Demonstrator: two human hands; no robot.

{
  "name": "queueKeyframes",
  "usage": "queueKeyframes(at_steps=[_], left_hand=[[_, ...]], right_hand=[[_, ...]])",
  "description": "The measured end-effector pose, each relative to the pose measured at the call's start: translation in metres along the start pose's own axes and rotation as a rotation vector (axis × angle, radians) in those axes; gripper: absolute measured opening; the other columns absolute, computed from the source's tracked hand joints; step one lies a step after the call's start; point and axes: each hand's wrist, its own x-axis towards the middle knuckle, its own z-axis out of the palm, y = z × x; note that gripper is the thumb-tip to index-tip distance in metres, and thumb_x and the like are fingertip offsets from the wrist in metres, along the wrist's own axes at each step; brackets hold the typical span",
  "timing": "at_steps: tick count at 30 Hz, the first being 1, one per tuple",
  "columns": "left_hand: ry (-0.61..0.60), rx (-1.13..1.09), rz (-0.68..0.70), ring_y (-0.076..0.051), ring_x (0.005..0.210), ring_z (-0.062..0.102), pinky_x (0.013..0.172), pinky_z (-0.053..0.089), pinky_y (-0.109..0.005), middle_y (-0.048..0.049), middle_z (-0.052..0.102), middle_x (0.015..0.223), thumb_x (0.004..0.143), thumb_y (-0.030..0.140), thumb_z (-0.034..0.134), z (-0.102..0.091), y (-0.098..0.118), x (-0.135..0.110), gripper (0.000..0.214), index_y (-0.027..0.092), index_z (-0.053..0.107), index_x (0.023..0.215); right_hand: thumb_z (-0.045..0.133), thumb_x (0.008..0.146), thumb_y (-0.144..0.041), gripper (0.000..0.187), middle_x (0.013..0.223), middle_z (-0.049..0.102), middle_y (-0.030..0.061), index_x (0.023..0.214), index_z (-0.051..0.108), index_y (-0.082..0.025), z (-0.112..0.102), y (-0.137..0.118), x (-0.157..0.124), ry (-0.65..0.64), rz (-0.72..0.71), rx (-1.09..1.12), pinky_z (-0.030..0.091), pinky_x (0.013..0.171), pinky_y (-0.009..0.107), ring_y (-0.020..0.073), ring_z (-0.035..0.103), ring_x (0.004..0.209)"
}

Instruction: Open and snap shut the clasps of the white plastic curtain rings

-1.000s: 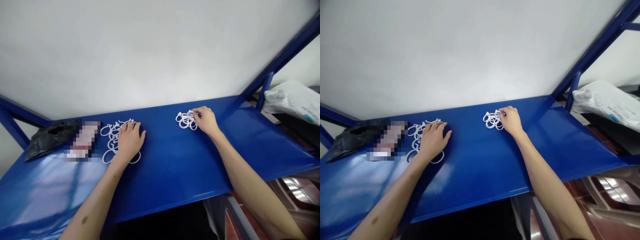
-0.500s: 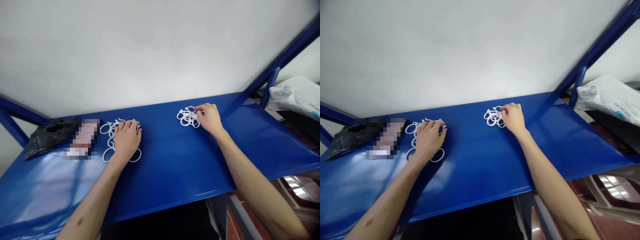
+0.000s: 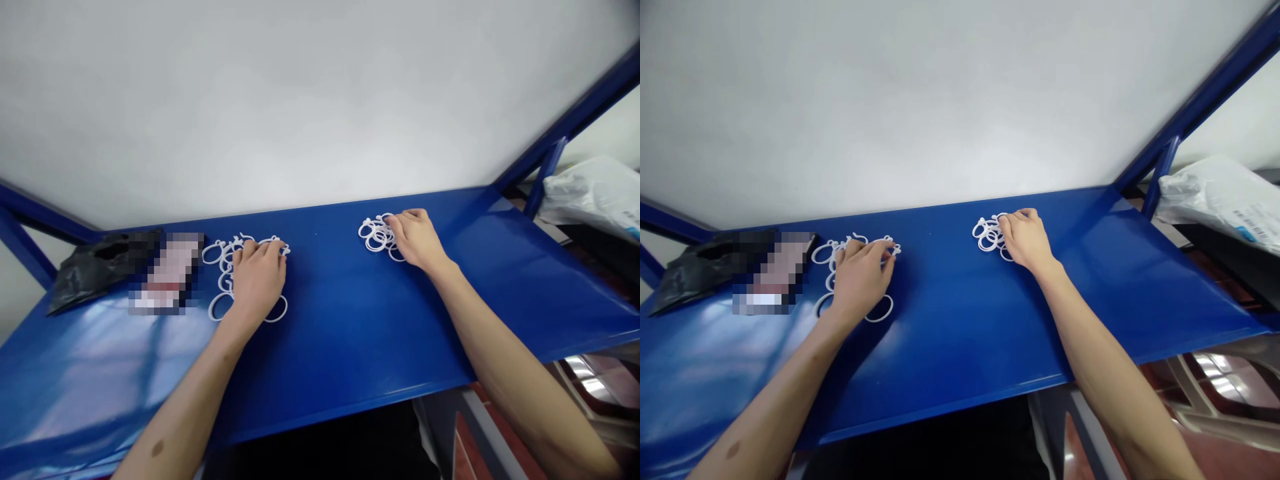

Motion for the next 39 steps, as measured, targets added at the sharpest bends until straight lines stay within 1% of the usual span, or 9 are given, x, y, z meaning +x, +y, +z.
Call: queueKeyframes(at_steps=[5, 8, 11, 14, 17, 20, 24, 34, 39], left_hand=[[0.118, -0.197, -0.036, -0.033, 0.107, 0.057, 0.095, 0.036, -0.052, -0.0079, 0.076, 0.097, 0.094, 0.024, 0.055, -0.008, 0.010, -0.001, 0.023, 0.020, 0.066, 0.114], [0.106, -0.436, -0.052, -0.026, 0.099, 0.060, 0.091, 0.043, -0.045, -0.0061, 0.073, 0.096, 0.093, 0.024, 0.055, -0.013, 0.017, -0.002, 0.023, 0.021, 0.067, 0.112], [0.006, -0.752, -0.122, -0.019, 0.085, 0.062, 0.077, 0.050, -0.034, -0.0050, 0.071, 0.100, 0.094, 0.029, 0.055, -0.018, 0.024, -0.005, 0.024, 0.022, 0.068, 0.112], [-0.161, -1.075, -0.200, -0.015, 0.078, 0.064, 0.074, 0.053, -0.031, -0.0042, 0.072, 0.106, 0.093, 0.039, 0.059, -0.022, 0.032, -0.009, 0.026, 0.023, 0.068, 0.111], [-0.290, -1.274, -0.242, -0.013, 0.073, 0.066, 0.077, 0.055, -0.030, -0.0028, 0.072, 0.100, 0.091, 0.042, 0.062, -0.024, 0.038, -0.013, 0.028, 0.022, 0.068, 0.110], [-0.315, -1.291, -0.290, -0.013, 0.075, 0.068, 0.080, 0.056, -0.030, -0.0014, 0.073, 0.094, 0.092, 0.039, 0.061, -0.022, 0.042, -0.014, 0.024, 0.023, 0.068, 0.109], [-0.279, -1.245, -0.286, -0.015, 0.082, 0.070, 0.081, 0.058, -0.031, -0.0026, 0.075, 0.099, 0.091, 0.037, 0.062, -0.019, 0.045, -0.016, 0.023, 0.023, 0.070, 0.108], [-0.097, -0.962, -0.027, -0.014, 0.076, 0.066, 0.072, 0.054, -0.028, -0.0033, 0.074, 0.092, 0.095, 0.025, 0.057, -0.015, 0.046, -0.022, 0.019, 0.024, 0.075, 0.104], [-0.056, -0.877, 0.066, -0.014, 0.081, 0.068, 0.078, 0.054, -0.028, -0.0029, 0.074, 0.092, 0.096, 0.020, 0.057, -0.012, 0.045, -0.025, 0.020, 0.023, 0.074, 0.104]], right_hand=[[0.035, 0.105, -0.034, 0.043, 0.106, 0.074, 0.0147, 0.113, 0.071, -0.012, -0.010, -0.021, 0.002, 0.140, -0.025, 0.033, 0.045, 0.099, 0.052, 0.0300, 0.062, 0.101], [0.046, 0.102, -0.033, 0.033, 0.105, 0.073, 0.0135, 0.117, 0.069, -0.015, -0.014, -0.050, -0.004, 0.180, -0.067, 0.104, 0.049, 0.095, 0.052, 0.0329, 0.057, 0.109], [0.050, 0.101, -0.030, 0.028, 0.110, 0.071, 0.0108, 0.123, 0.065, -0.020, -0.015, -0.081, -0.015, 0.119, -0.162, 0.274, 0.051, 0.098, 0.052, 0.0297, 0.060, 0.110], [0.054, 0.100, -0.030, 0.035, 0.126, 0.067, 0.0102, 0.134, 0.055, -0.021, -0.011, -0.103, -0.027, -0.022, -0.241, 0.500, 0.053, 0.099, 0.047, 0.0246, 0.064, 0.114], [0.053, 0.102, -0.028, 0.035, 0.116, 0.071, 0.0072, 0.136, 0.049, -0.022, -0.007, -0.111, -0.034, -0.101, -0.200, 0.676, 0.059, 0.089, 0.037, 0.0191, 0.070, 0.101], [0.052, 0.102, -0.027, 0.024, 0.096, 0.074, 0.0021, 0.126, 0.054, -0.022, -0.007, -0.113, -0.036, -0.082, -0.120, 0.736, 0.059, 0.077, 0.031, 0.0163, 0.072, 0.086], [0.056, 0.100, -0.025, 0.016, 0.096, 0.073, 0.0020, 0.116, 0.059, -0.022, -0.008, -0.116, -0.038, -0.093, -0.130, 0.747, 0.057, 0.072, 0.027, 0.0145, 0.071, 0.083], [0.052, 0.102, -0.023, 0.011, 0.091, 0.070, 0.0048, 0.107, 0.062, -0.023, -0.009, -0.122, -0.043, -0.008, -0.264, 0.685, 0.057, 0.071, 0.034, 0.0175, 0.066, 0.082], [0.051, 0.101, -0.017, 0.010, 0.087, 0.068, 0.0069, 0.103, 0.061, -0.019, -0.007, -0.119, -0.044, -0.006, -0.382, 0.618, 0.054, 0.071, 0.034, 0.0182, 0.062, 0.079]])
